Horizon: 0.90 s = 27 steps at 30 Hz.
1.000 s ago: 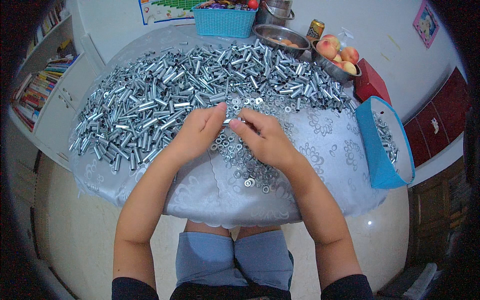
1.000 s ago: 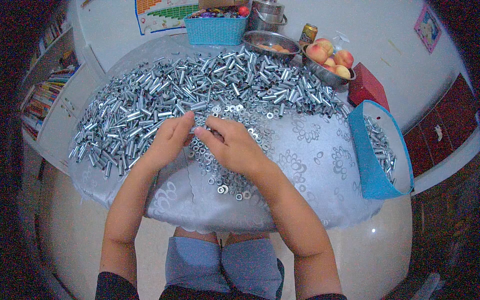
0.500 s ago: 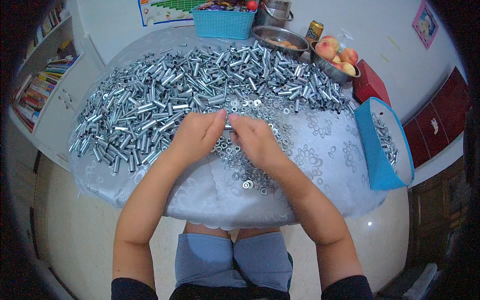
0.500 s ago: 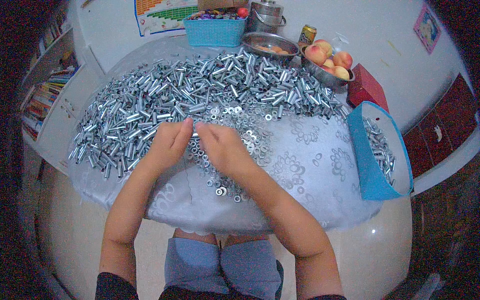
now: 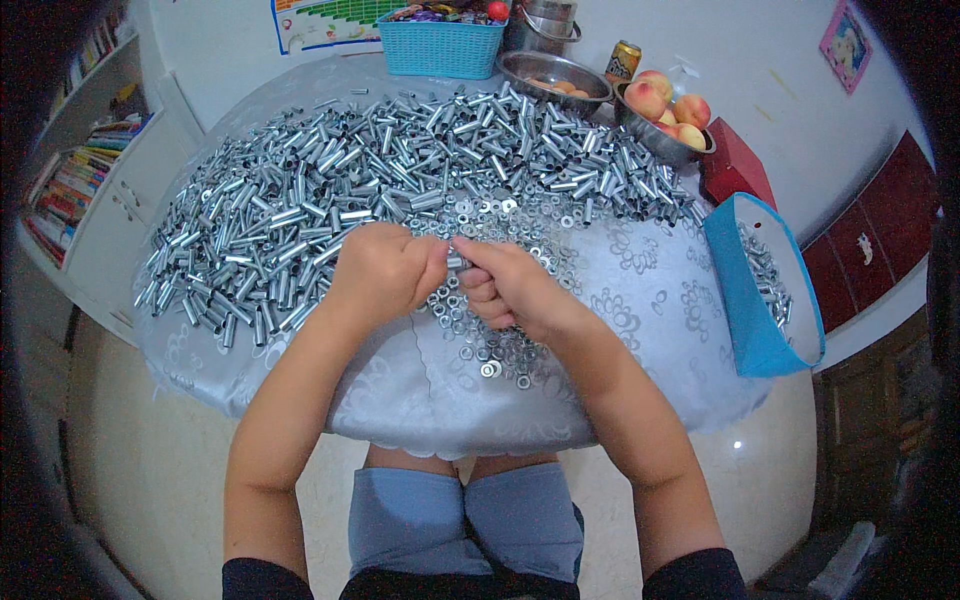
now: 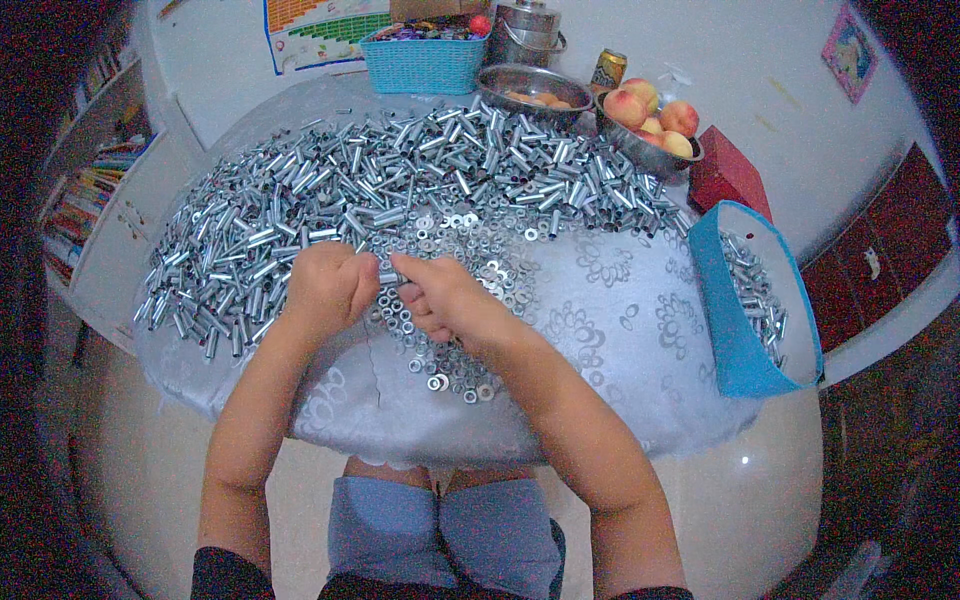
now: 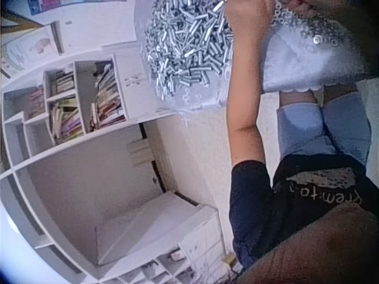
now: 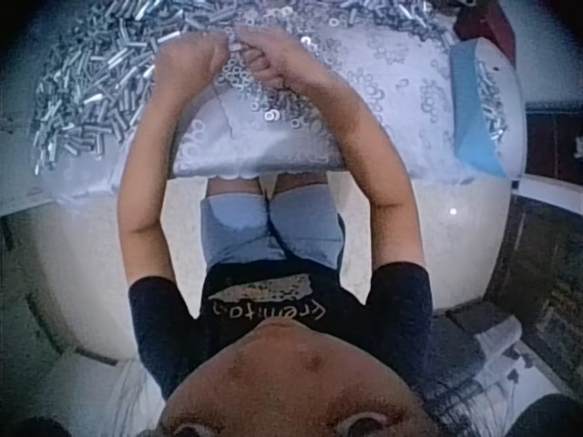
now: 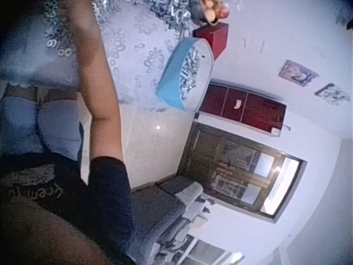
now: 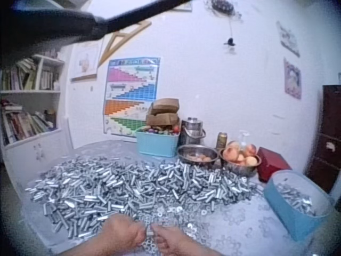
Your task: The person sits at a table covered with a white cloth and repeatedly picks up metal bolts and washers. They thread the washers onto the bolts by hand and place the assembled units into a blue plastic bin on the right side of the table. The process is repetitive and involves handling small metal hardware components.
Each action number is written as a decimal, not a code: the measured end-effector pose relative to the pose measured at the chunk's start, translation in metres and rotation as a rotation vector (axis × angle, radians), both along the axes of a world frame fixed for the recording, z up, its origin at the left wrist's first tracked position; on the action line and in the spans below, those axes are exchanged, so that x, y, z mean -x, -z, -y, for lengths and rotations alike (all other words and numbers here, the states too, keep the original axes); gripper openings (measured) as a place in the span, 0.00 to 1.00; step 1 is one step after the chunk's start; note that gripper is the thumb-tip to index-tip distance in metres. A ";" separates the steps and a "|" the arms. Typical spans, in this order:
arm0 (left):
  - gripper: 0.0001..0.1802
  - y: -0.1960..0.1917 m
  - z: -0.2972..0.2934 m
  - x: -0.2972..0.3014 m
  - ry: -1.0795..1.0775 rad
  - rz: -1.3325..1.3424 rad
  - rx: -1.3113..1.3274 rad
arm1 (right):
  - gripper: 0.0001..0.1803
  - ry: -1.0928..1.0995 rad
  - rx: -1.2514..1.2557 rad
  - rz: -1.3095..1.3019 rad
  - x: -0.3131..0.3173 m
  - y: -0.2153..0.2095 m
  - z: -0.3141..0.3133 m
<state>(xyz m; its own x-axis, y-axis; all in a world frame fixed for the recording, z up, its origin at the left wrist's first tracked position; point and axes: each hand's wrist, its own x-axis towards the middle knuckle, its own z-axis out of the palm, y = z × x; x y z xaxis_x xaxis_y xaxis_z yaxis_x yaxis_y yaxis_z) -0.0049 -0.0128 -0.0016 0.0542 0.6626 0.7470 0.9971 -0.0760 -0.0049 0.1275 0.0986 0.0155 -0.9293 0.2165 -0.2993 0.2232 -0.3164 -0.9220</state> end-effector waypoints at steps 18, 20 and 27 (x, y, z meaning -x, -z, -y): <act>0.38 0.011 -0.014 0.006 0.135 0.762 -0.190 | 0.20 0.967 0.414 -1.281 -0.089 -0.037 -0.131; 0.38 0.011 -0.012 0.008 0.093 0.771 -0.185 | 0.20 1.023 0.548 -1.242 -0.089 -0.029 -0.140; 0.26 0.009 -0.014 0.007 -0.049 0.753 -0.130 | 0.09 0.754 0.744 -0.920 -0.047 -0.001 -0.127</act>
